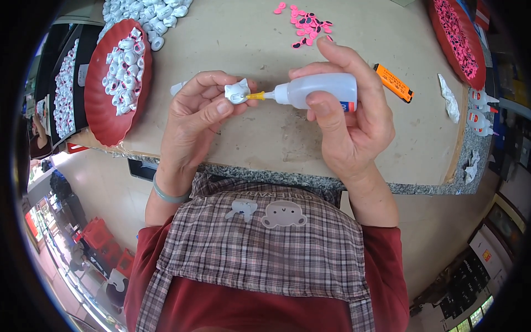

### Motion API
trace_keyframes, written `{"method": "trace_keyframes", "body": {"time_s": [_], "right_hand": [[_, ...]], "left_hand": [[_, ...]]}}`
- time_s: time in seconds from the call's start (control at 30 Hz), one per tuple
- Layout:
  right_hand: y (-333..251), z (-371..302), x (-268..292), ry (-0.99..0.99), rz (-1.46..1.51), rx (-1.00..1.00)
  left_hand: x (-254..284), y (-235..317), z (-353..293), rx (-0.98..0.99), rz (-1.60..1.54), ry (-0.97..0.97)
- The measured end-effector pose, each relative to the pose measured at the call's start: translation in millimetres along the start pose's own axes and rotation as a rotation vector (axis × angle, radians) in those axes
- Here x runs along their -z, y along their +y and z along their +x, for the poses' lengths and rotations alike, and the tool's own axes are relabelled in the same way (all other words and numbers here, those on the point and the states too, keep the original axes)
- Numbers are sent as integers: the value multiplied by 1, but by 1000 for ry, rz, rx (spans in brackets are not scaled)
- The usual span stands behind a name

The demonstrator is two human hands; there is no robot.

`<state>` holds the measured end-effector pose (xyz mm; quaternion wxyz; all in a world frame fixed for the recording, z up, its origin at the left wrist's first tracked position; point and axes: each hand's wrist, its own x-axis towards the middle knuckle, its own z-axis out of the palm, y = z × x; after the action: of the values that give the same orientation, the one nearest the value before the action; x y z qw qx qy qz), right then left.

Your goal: The person assembles small white cat-shaped toy parts by applying glue from a bottle and attaching the components by hand.

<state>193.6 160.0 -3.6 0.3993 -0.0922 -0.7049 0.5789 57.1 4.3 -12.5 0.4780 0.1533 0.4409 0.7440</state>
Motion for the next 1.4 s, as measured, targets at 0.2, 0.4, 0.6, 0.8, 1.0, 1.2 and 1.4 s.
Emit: {"method": "trace_keyframes", "body": {"time_s": [0.2,0.4,0.6,0.8,1.0,1.2,1.4], "right_hand": [[0,-1,-1,-39,-70,49],[1,-1,-1,-39,-71,38],[1,-2,-1,-41,-86,26],[-4,-3,0,-85,-133,-3],[-1,-1,-1,-88,-133,2],[0,-3,1,-83,-152,42],[-1,-3,0,-77,-240,82]], "left_hand": [[0,-1,0,5,7,17],[1,-1,0,19,16,1],[1,-1,0,20,22,5],[2,-3,1,18,30,5],[0,-4,1,41,31,-8],[0,-5,0,47,25,-32],[1,-5,0,48,-5,-24]]}}
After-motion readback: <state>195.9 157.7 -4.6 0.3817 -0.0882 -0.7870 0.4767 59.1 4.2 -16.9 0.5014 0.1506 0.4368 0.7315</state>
